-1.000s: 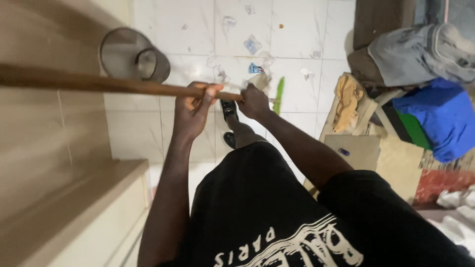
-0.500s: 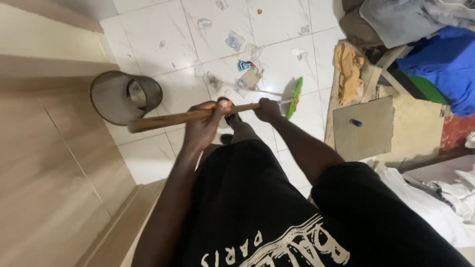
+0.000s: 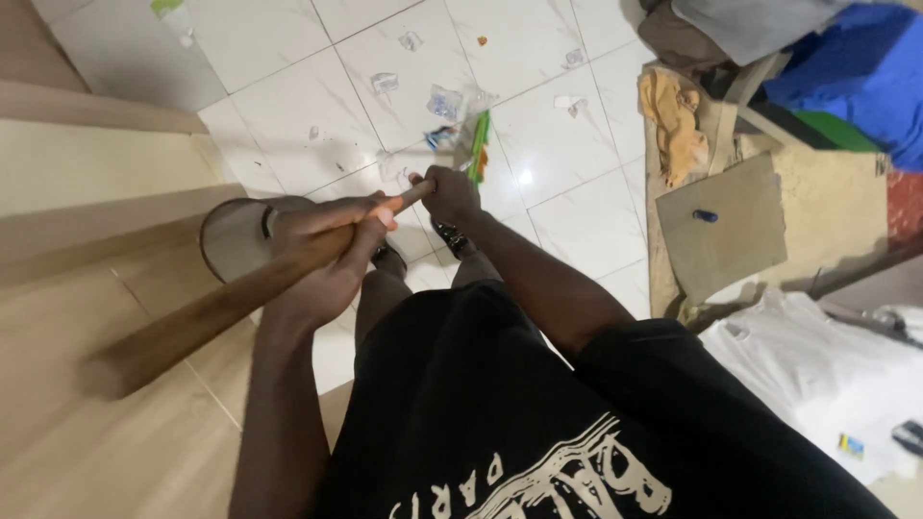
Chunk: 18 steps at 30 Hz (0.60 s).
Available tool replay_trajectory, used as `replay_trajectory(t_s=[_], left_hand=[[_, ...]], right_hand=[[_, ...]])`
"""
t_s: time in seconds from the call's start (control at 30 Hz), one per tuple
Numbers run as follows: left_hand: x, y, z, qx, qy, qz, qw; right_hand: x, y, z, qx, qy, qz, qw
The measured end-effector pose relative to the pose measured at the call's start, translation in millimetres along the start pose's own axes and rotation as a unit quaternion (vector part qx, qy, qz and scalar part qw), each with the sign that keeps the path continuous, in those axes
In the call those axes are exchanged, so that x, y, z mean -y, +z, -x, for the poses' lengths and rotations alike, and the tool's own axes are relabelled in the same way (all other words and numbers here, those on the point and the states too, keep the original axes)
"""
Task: The person sweeps debris from a tiled floor with a broom, gathers the trash into a pink dustpan, and empties the contents into a black waste bin.
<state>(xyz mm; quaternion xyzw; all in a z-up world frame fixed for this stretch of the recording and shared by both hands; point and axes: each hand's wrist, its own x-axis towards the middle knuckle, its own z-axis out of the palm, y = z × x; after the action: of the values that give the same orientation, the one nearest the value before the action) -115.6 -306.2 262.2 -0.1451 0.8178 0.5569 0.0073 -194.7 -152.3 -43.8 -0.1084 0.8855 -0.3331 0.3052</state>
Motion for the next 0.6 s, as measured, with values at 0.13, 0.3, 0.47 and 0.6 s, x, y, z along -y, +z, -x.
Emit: replay_trajectory(t_s=[0.13, 0.3, 0.47, 0.6], left_hand=[[8, -33, -7, 0.025, 0.045, 0.069, 0.996], [59, -48, -24, 0.142, -0.085, -0.008, 0.986], [106, -27, -21, 0.235, -0.084, 0.085, 0.965], [137, -27, -9, 0.284, 0.001, 0.130, 0.950]], right_hand=[[20, -7, 1, -0.026, 0.034, 0.053, 0.998], [-33, 19, 18, -0.010, 0.109, 0.127, 0.986], [-87, 54, 65, -0.023, 0.156, 0.159, 0.975], [-111, 92, 97, -0.022, 0.208, 0.103, 0.972]])
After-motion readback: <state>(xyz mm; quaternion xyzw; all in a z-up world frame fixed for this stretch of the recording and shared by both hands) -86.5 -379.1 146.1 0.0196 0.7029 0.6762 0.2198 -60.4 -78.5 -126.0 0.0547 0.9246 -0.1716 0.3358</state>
